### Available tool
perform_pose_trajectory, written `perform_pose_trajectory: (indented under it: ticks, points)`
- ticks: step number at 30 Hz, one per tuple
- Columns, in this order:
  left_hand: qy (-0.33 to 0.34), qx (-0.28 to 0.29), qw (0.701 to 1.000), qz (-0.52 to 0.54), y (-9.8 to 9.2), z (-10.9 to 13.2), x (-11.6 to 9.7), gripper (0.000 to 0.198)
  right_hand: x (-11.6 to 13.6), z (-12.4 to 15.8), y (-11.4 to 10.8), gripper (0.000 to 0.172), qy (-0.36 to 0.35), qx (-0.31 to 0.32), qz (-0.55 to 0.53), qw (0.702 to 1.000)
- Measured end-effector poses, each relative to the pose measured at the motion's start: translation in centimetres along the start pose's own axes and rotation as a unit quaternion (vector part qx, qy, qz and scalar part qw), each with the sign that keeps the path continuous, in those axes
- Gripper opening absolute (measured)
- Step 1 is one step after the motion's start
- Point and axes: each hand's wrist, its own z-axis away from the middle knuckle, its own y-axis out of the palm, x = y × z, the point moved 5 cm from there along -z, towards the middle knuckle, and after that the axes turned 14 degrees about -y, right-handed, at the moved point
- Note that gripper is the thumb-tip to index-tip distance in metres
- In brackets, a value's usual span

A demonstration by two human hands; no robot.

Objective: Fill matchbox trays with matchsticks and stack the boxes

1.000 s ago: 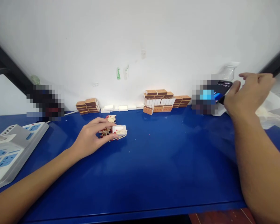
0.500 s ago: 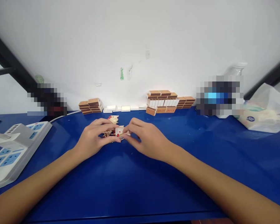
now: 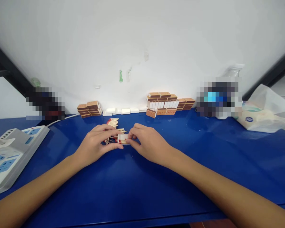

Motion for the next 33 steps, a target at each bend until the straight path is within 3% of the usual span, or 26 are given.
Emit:
perform_pose_trajectory:
  ticks: [5,11,21,33]
  points:
    - [-0.008,0.0,1.0,0.002,0.0,-0.1,-0.1,0.046,0.4,0.1,-0.2,0.012,-0.007,0.001,0.028,1.0]
    - [-0.009,-0.001,1.0,0.005,0.0,0.0,-0.1,0.045,1.1,-0.1,-0.5,0.014,-0.055,-0.044,0.032,0.997]
    - [-0.008,0.006,1.0,0.001,0.1,0.0,-0.2,0.044,0.6,0.0,0.6,0.014,-0.092,-0.028,0.006,0.995]
    - [-0.009,0.02,1.0,0.004,0.3,0.0,-0.1,0.045,0.0,0.0,0.4,0.017,-0.068,0.018,0.027,0.997]
